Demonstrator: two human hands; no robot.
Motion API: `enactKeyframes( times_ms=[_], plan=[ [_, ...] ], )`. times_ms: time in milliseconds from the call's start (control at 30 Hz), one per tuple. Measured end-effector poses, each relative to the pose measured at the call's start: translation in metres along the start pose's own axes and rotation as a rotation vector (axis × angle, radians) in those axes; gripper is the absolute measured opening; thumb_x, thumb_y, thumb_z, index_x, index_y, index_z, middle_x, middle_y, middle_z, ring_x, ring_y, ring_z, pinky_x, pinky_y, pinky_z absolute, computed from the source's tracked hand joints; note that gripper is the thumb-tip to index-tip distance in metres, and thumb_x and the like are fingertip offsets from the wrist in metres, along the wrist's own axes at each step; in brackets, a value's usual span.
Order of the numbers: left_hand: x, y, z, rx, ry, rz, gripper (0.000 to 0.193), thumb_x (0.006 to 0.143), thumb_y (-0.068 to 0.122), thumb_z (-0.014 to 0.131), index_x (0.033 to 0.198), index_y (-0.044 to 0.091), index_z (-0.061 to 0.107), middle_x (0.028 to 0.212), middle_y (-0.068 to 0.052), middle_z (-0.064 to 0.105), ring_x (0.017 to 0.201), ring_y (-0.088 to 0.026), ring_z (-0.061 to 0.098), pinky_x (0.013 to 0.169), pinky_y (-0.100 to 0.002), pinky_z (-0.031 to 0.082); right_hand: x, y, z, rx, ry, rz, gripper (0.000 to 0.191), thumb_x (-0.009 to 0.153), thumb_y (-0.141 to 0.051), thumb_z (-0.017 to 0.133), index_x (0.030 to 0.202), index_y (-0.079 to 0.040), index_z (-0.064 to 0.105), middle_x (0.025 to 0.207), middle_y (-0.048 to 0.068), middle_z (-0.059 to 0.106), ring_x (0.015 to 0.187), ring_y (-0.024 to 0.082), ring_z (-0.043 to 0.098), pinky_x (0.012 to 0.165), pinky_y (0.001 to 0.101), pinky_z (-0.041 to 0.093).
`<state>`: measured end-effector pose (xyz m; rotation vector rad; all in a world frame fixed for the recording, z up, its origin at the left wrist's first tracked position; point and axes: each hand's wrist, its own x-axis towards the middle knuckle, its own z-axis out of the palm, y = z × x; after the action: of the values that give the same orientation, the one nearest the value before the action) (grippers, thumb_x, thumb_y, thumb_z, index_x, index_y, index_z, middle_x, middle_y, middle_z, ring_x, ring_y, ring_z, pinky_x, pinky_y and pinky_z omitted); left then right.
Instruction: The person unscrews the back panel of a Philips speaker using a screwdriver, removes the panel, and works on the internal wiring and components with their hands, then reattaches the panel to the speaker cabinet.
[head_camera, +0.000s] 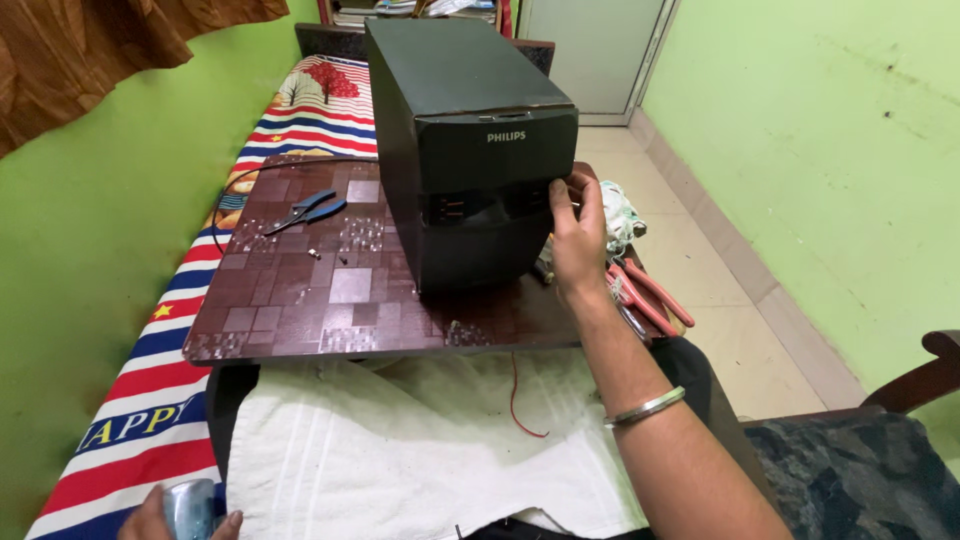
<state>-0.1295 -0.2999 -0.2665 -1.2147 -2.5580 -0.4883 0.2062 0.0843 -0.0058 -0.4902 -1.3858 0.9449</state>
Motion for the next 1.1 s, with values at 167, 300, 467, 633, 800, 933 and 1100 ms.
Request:
enactKeyframes(
  times_ms=[167,300,467,633,800,933,1100],
  plan=[
    [0.027,0.01,-0.03,0.133,-0.25,-0.059,0.075,0.074,0.046,0.072,0.139,0.011,0.054,0.125,-0.017,0.059,0.123,-0.031,0.057,0.107,-0.047,0.045,0.0,-0.003,-0.002,-0.01,0.013,0.024,0.028,0.106,-0.023,0.057,0.126,-0.003,0.059,0.118,0.006,0.063,0.11,0.014,0.058,0.101,0.0298,0.047],
    [0.034,0.021,-0.098,0.312,-0.354,-0.057,0.069,0.076,0.041,0.069,0.138,0.014,0.056,0.123,-0.014,0.06,0.124,-0.029,0.056,0.107,-0.046,0.042,-0.002,-0.004,-0.002,-0.006,0.014,0.032,0.026,0.107,-0.023,0.058,0.124,-0.003,0.06,0.116,0.006,0.064,0.107,0.014,0.059,0.098,0.0296,0.048],
    [0.076,0.048,-0.212,0.576,-0.261,0.035,0.063,0.077,0.034,0.066,0.138,0.018,0.058,0.121,-0.01,0.061,0.124,-0.027,0.055,0.106,-0.044,0.039,0.001,-0.005,-0.002,0.02,0.008,0.036,0.028,0.105,-0.022,0.058,0.126,-0.004,0.059,0.117,0.005,0.063,0.107,0.013,0.059,0.097,0.0285,0.048],
    [0.123,0.099,-0.294,0.786,0.003,0.266,0.059,0.079,0.028,0.063,0.137,0.022,0.06,0.118,-0.006,0.063,0.124,-0.025,0.053,0.106,-0.042,0.036,0.002,-0.003,0.002,-0.046,0.06,-0.006,0.029,0.106,-0.023,0.057,0.125,-0.002,0.058,0.12,0.007,0.064,0.11,0.015,0.058,0.1,0.0296,0.047],
    [0.176,0.141,-0.287,0.993,0.341,0.634,0.055,0.081,0.025,0.06,0.135,0.024,0.063,0.119,-0.004,0.064,0.125,-0.024,0.051,0.105,-0.04,0.03,0.005,-0.001,-0.001,-0.042,0.054,0.025,0.03,0.105,-0.024,0.057,0.123,-0.001,0.059,0.118,0.007,0.064,0.108,0.015,0.059,0.099,0.0304,0.047],
    [0.195,0.172,-0.239,1.069,0.28,0.767,0.034,0.092,0.026,0.058,0.124,0.016,0.067,0.122,-0.007,0.062,0.127,-0.028,0.048,0.108,-0.043,0.026,0.006,0.002,-0.003,-0.025,0.042,0.032,0.029,0.105,-0.024,0.058,0.123,-0.001,0.059,0.118,0.006,0.064,0.108,0.015,0.059,0.099,0.0301,0.047],
    [0.2,0.19,-0.202,1.024,0.319,0.945,0.043,0.083,0.029,0.058,0.121,0.01,0.066,0.13,-0.013,0.061,0.133,-0.036,0.047,0.116,-0.051,0.019,0.006,0.005,-0.002,-0.031,0.038,-0.006,0.028,0.106,-0.024,0.058,0.123,-0.002,0.059,0.116,0.006,0.064,0.107,0.014,0.058,0.099,0.0297,0.047]
  ],
)
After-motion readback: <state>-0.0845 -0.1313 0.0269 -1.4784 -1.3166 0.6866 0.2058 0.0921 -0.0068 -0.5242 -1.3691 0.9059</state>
